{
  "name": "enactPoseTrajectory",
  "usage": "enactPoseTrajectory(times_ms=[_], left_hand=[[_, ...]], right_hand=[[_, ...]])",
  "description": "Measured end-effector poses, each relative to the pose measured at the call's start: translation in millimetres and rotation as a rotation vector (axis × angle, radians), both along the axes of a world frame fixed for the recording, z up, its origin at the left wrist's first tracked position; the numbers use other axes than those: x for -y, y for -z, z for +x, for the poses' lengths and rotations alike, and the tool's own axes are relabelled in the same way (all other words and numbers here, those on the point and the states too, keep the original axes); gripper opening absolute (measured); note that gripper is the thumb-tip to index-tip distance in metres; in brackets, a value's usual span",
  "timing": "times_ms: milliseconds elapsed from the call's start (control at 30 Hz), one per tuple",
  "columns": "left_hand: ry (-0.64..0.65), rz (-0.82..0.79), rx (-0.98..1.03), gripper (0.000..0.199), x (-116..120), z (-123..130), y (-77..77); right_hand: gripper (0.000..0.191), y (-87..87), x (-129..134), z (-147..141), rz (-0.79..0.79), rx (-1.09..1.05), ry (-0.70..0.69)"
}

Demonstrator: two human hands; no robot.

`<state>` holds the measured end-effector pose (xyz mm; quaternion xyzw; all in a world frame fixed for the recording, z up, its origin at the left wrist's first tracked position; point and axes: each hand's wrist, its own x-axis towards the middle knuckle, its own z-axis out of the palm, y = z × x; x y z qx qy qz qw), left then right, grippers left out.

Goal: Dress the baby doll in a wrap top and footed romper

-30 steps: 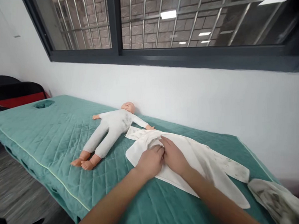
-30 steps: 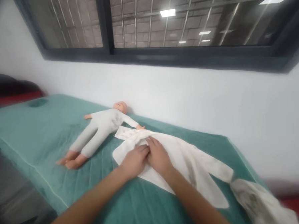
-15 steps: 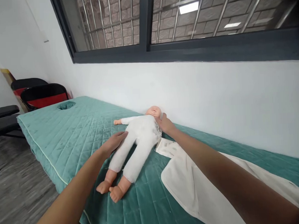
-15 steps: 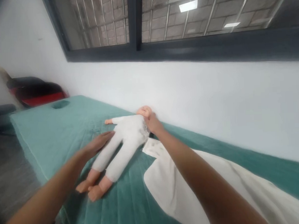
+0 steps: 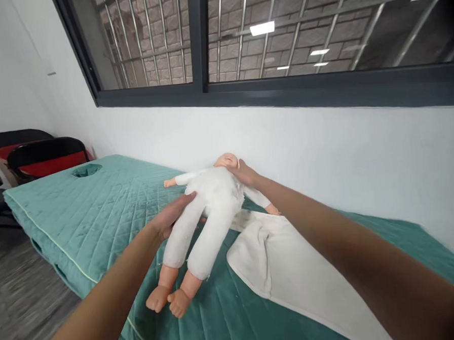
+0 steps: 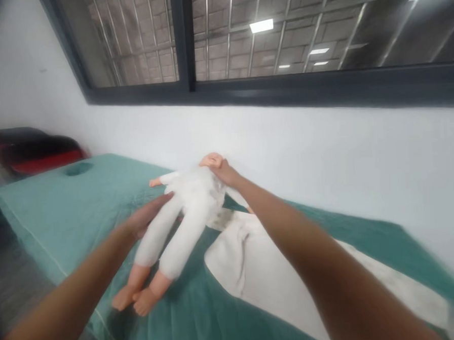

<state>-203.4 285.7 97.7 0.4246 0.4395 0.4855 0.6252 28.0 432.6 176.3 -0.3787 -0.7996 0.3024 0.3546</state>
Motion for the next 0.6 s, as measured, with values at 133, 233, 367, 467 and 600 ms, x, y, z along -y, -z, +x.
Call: enactPoseTrajectory(times_ms=[133,233,367,467,600], left_hand=[[-0.028,0.173,0.013,0.058,21.0,64.2,-11.7],[0.015,0.206,0.065,0.060,39.4,124.1,-14.3],[0.138,0.099,0.148,0.065,66.2,201.3,-4.9],[0.183,-0.006,0.175,0.069,81.7,247.9,11.0],[0.225,-0.114,0.188,0.077,95.3,287.3,27.6]], right_hand=[[0.057,-34.7,29.6,60.9,-0.001,0.085,0.200],[0.062,-45.5,61.3,115.4,-0.036,0.153,0.276],[0.063,-32.0,103.9,186.6,-0.053,0.245,0.406],[0.067,-10.4,127.3,232.3,-0.067,0.319,0.493],[0.068,15.8,140.1,269.2,-0.075,0.458,0.598]])
